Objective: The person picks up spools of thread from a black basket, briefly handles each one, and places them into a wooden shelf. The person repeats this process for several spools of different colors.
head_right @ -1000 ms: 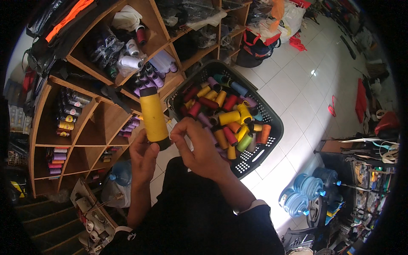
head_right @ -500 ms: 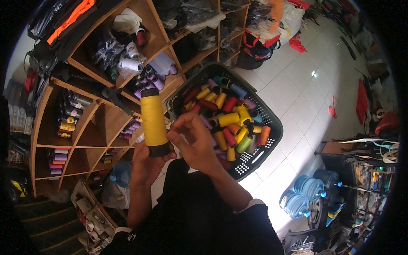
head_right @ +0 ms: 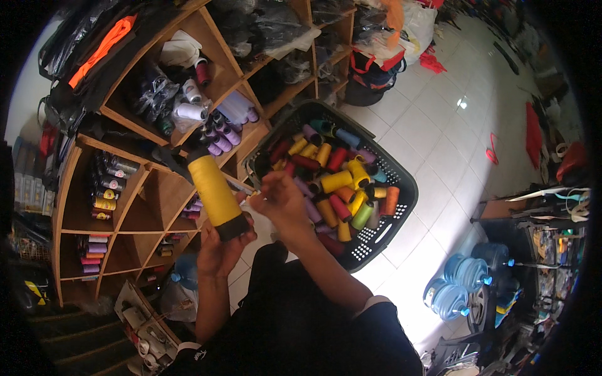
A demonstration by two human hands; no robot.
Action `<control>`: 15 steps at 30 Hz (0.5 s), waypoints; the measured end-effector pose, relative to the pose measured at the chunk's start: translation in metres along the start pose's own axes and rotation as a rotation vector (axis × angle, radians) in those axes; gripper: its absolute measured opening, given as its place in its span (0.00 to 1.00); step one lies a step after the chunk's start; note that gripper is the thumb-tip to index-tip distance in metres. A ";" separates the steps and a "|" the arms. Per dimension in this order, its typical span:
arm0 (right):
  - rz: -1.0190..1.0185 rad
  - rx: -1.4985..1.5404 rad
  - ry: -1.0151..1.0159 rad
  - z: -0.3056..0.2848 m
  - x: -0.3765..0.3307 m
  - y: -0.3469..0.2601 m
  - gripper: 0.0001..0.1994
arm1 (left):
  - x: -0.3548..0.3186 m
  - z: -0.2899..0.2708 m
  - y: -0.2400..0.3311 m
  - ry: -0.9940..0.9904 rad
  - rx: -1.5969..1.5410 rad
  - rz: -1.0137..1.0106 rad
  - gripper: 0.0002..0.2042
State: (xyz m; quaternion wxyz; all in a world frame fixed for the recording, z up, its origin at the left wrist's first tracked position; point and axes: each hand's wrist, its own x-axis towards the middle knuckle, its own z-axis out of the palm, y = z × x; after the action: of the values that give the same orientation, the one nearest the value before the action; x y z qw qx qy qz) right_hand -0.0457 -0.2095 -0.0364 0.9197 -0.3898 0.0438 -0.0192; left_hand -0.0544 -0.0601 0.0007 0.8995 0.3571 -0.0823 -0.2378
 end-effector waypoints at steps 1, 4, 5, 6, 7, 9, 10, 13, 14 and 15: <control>0.003 -0.011 0.033 -0.009 0.000 0.001 0.15 | 0.002 0.002 0.002 0.047 0.034 0.024 0.39; 0.007 -0.103 0.044 -0.012 -0.008 -0.013 0.10 | 0.004 0.001 0.007 0.104 0.056 0.060 0.42; 0.001 -0.144 0.036 -0.011 -0.011 -0.019 0.08 | 0.005 -0.001 0.009 0.103 0.050 0.063 0.42; -0.184 -0.414 -0.091 -0.013 -0.012 -0.021 0.09 | 0.006 -0.002 0.009 0.100 0.071 0.066 0.41; -0.221 -0.468 -0.170 -0.006 -0.013 -0.026 0.11 | 0.007 -0.002 0.009 0.097 0.093 0.069 0.40; -0.295 -0.580 -0.319 0.009 -0.017 -0.040 0.13 | 0.009 -0.001 0.009 0.079 0.148 0.088 0.35; -0.237 -0.546 -0.326 0.009 -0.015 -0.037 0.14 | 0.010 0.000 0.011 0.066 0.186 0.109 0.32; -0.067 -0.375 -0.294 0.004 -0.011 -0.025 0.16 | 0.008 0.005 0.011 0.127 0.319 0.121 0.27; -0.006 -0.272 -0.246 0.002 -0.011 -0.021 0.16 | 0.008 0.006 0.009 0.165 0.364 0.115 0.26; 0.055 -0.168 -0.198 0.001 -0.012 -0.020 0.15 | 0.009 0.007 0.008 0.207 0.415 0.144 0.24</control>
State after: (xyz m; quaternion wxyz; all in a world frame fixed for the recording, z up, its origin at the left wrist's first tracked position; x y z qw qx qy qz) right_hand -0.0575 -0.2220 -0.0211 0.8838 -0.4641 -0.0351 0.0486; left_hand -0.0460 -0.0637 0.0111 0.8252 0.5499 -0.0622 -0.1131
